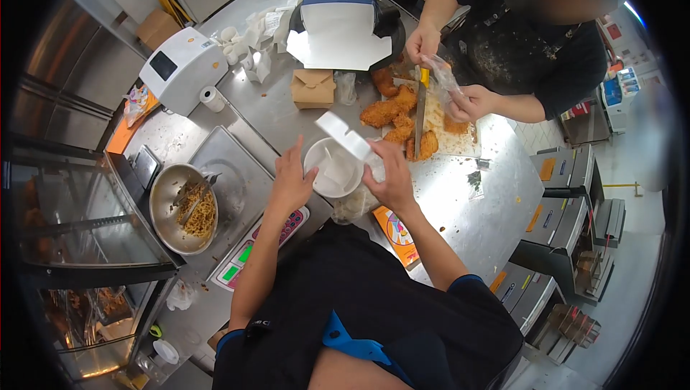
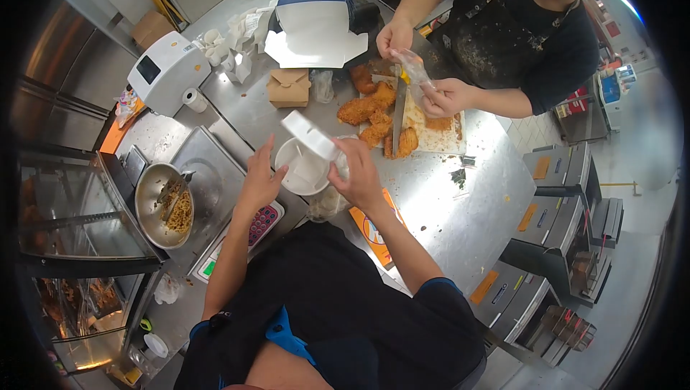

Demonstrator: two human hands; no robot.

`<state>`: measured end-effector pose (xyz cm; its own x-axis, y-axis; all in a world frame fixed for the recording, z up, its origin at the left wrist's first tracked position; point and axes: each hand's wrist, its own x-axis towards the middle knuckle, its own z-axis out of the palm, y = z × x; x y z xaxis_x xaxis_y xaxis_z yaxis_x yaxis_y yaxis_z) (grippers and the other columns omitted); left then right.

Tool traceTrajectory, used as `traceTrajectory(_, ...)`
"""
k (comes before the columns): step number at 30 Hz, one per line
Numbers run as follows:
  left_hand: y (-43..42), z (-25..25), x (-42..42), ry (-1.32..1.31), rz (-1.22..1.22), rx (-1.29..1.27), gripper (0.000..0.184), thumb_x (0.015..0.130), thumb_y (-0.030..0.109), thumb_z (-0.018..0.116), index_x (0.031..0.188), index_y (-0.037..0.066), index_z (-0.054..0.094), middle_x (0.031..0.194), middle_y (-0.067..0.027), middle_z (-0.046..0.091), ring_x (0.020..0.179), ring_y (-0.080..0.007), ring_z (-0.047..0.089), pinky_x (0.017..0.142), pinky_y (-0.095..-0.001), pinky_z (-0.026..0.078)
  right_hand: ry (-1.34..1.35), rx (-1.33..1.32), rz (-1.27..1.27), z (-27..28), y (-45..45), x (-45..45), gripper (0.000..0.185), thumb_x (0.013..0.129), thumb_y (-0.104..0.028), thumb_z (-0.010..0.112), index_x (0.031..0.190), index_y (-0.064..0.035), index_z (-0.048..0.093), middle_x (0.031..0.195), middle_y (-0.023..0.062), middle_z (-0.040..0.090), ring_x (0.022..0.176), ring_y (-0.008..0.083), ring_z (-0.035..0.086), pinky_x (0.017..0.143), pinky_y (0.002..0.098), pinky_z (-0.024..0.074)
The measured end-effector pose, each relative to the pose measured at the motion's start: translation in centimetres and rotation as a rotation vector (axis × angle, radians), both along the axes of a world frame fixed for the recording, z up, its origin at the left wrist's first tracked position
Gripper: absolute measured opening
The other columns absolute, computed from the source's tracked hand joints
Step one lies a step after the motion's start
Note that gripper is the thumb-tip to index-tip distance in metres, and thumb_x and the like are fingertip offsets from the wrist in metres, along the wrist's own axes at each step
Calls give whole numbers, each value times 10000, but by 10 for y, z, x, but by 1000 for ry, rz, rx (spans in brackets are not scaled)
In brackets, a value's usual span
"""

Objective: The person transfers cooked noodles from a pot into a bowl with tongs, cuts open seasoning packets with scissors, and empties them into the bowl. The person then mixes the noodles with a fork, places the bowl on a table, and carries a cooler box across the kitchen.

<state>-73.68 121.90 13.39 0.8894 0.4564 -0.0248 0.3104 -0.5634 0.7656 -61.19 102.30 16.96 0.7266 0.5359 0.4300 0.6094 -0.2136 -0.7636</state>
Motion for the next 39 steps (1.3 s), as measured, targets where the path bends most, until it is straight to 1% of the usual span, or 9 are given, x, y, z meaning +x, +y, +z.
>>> traceTrajectory(7, -10, 14, -3, 66, -62, 37, 657, 833, 88, 658, 1413, 14, 358, 1287, -237, 503, 1187, -456, 469, 1001, -480, 414, -361, -14, 249, -16, -5, 16, 442, 621, 14, 735, 1037, -62, 610, 1001, 115, 613, 890, 301, 622, 766, 368, 532)
traceTrajectory(11, -13, 54, -21, 165, 35, 15, 649, 827, 102, 671, 1398, 16, 374, 1293, -228, 503, 1190, -432, 474, 993, -464, 421, -467, 153, 9, 0, 45, 38, 255, 679, 1, 738, 887, -52, 600, 871, 98, 611, 764, 283, 616, 684, 342, 511)
traceTrajectory(17, -3, 161, -103, -91, 396, 16, 451, 854, 153, 681, 1280, 67, 561, 1191, -125, 616, 1061, -260, 592, 840, -347, 480, 90, -214, 156, -19, 193, 63, 161, 745, -137, 668, 826, -3, 634, 823, 180, 652, 787, 355, 629, 716, 417, 501)
traceTrajectory(21, 35, 143, -180, -106, 933, 314, 418, 922, 211, 628, 1306, 68, 547, 1093, -98, 630, 932, -196, 586, 753, -320, 485, -147, -718, 323, -65, 248, 80, 322, 787, -238, 719, 913, 44, 629, 836, 230, 648, 859, 370, 646, 718, 451, 508)
traceTrajectory(25, 71, 81, -238, 63, 1276, 380, 413, 951, 255, 593, 1310, 57, 538, 1007, -113, 622, 836, -189, 581, 710, -323, 481, -251, -384, 290, 13, 257, 10, 433, 812, -325, 719, 1066, 13, 624, 934, 218, 663, 893, 356, 657, 768, 444, 506)
traceTrajectory(27, 78, 74, -234, -95, 1304, -184, 439, 957, 284, 587, 1316, 39, 522, 851, -99, 611, 751, -165, 582, 616, -298, 472, 19, -192, 763, 61, 257, -41, 500, 822, -332, 710, 1177, -9, 571, 1009, 237, 648, 959, 367, 635, 803, 453, 503)
traceTrajectory(30, 82, 60, -236, -68, 1290, -83, 447, 956, 295, 589, 1306, 26, 520, 762, -81, 615, 690, -132, 575, 518, -273, 458, -199, -436, 908, 51, 259, -98, 461, 808, -326, 709, 1128, -24, 574, 975, 215, 653, 954, 358, 630, 818, 456, 504)
traceTrajectory(35, 104, -4, -260, -94, 1041, 115, 348, 965, 178, 487, 1257, -9, 524, 1034, -190, 647, 940, -291, 622, 876, -386, 452, -213, -557, 921, 28, 258, -115, 346, 792, -280, 718, 971, -11, 595, 877, 201, 651, 874, 374, 645, 772, 467, 505)
traceTrajectory(39, 86, 22, -228, -82, 1063, 212, 358, 966, 153, 454, 1275, -19, 509, 1153, -198, 624, 1026, -328, 602, 914, -380, 429, -179, -469, 717, 43, 227, -113, 325, 805, -256, 711, 951, 0, 574, 788, 194, 640, 802, 370, 647, 711, 460, 502)
